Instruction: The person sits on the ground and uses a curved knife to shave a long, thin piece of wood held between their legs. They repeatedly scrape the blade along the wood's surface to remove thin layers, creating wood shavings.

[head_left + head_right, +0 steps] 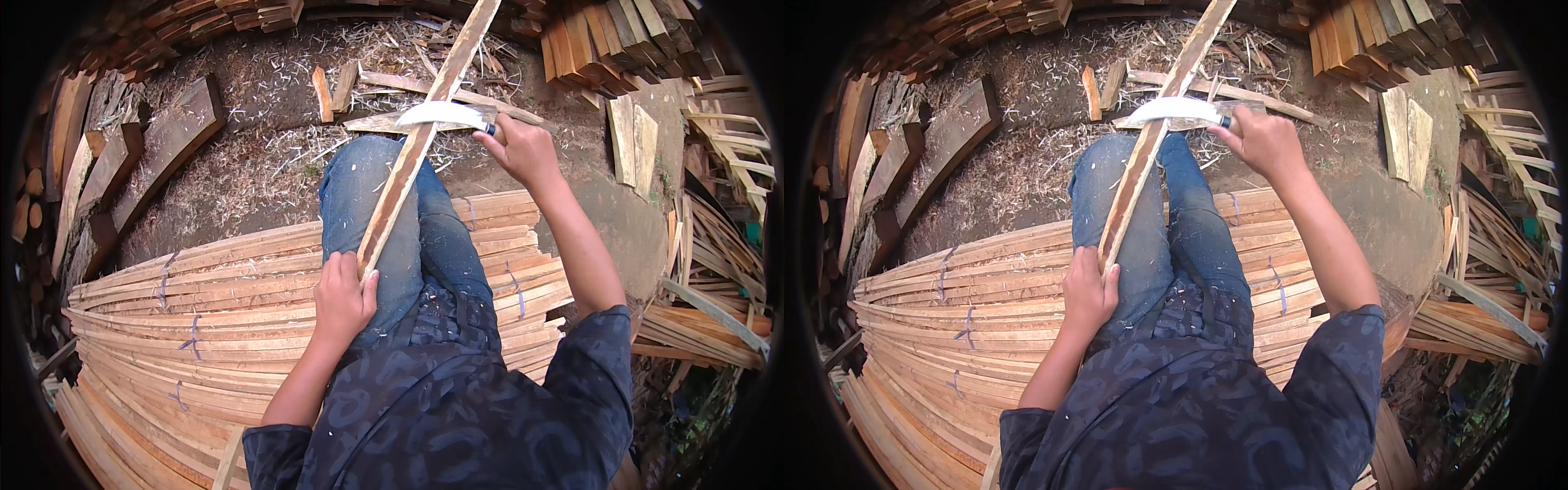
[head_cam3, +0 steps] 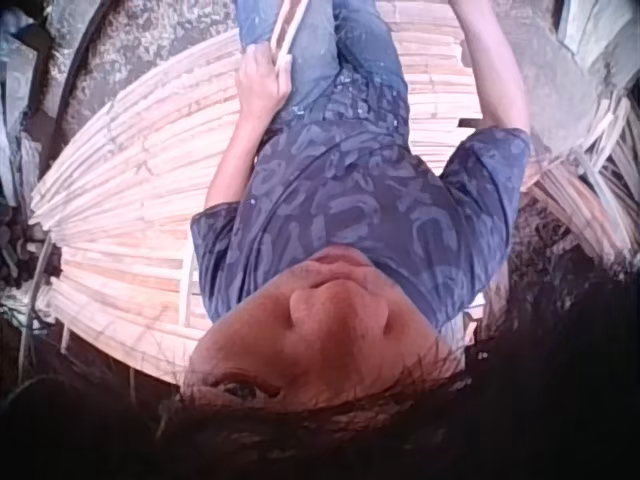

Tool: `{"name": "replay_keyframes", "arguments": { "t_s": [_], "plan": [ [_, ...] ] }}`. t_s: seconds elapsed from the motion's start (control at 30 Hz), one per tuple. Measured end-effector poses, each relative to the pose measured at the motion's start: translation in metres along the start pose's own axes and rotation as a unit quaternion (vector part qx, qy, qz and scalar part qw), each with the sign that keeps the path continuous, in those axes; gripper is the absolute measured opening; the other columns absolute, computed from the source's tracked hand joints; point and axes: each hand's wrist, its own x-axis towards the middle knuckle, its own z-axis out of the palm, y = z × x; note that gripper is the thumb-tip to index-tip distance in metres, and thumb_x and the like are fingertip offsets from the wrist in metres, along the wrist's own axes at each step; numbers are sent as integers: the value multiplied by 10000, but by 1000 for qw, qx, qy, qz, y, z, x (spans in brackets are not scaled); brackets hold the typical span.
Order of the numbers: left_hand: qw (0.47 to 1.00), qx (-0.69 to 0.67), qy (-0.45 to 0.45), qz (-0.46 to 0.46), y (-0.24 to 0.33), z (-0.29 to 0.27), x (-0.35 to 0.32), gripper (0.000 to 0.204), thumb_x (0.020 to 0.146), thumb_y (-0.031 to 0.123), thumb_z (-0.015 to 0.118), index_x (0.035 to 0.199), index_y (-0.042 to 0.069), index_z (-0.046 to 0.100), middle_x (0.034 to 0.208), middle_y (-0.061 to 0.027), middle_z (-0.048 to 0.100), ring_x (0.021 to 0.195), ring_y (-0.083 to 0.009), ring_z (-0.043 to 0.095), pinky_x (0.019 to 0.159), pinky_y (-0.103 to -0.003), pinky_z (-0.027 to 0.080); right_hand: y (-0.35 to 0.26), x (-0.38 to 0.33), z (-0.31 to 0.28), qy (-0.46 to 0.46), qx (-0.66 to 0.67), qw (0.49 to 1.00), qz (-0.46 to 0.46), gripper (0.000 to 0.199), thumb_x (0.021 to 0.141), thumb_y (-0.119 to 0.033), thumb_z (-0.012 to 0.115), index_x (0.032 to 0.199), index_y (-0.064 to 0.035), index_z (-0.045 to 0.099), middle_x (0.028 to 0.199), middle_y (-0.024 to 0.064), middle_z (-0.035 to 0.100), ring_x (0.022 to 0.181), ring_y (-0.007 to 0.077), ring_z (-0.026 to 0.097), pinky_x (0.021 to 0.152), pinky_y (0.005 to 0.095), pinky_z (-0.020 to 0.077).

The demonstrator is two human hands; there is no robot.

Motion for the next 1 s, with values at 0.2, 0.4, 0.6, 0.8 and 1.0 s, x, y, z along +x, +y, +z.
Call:
{"name": "replay_keyframes", "arguments": {
  "t_s": [0.2, 0.4, 0.6, 0.8, 1.0],
  "plan": [
    [1000, -12, 3, 14, -3, 0, -1, 299, 852, 213, 616, 1004, -9, 484, 866, -182, 477, 796, -386, 529, 654, -466, 434, 41, 36, -9, 11, -116, 991, 69, 496, 876, -562, 560, 733, -87, 563, 611, 113, 636, 531, 257, 650, 459, 351, 508],
    [1000, -30, 6, -4, 1, -4, -1, 267, 850, 146, 597, 1014, -26, 477, 859, -211, 482, 779, -428, 516, 664, -487, 404, 0, 7, -5, -22, -1, 1000, -19, 473, 893, -539, 555, 786, -79, 553, 602, 130, 626, 516, 287, 635, 471, 379, 500],
    [1000, -23, 16, 2, -4, -3, -5, 284, 856, 196, 613, 1003, -9, 482, 848, -187, 477, 779, -401, 523, 653, -480, 422, 40, 48, -14, 14, -84, 994, 65, 527, 940, -565, 443, 794, -80, 588, 626, 116, 644, 561, 290, 663, 497, 364, 534],
    [1000, -11, 19, 7, -1, -4, -3, 273, 853, 191, 611, 984, -7, 477, 846, -190, 477, 783, -409, 523, 650, -487, 421, 67, 45, -44, -12, -117, 977, 179, 514, 956, -499, 457, 830, -29, 621, 726, 217, 665, 747, 404, 667, 645, 502, 530],
    [999, -31, 6, 7, -2, -3, -1, 292, 842, 195, 623, 994, -11, 481, 855, -195, 486, 780, -410, 526, 654, -485, 423, 24, -20, 22, -40, 121, 930, 344, 514, 908, -487, 551, 926, 22, 624, 777, 278, 642, 818, 458, 629, 716, 508, 486]
  ]
}}
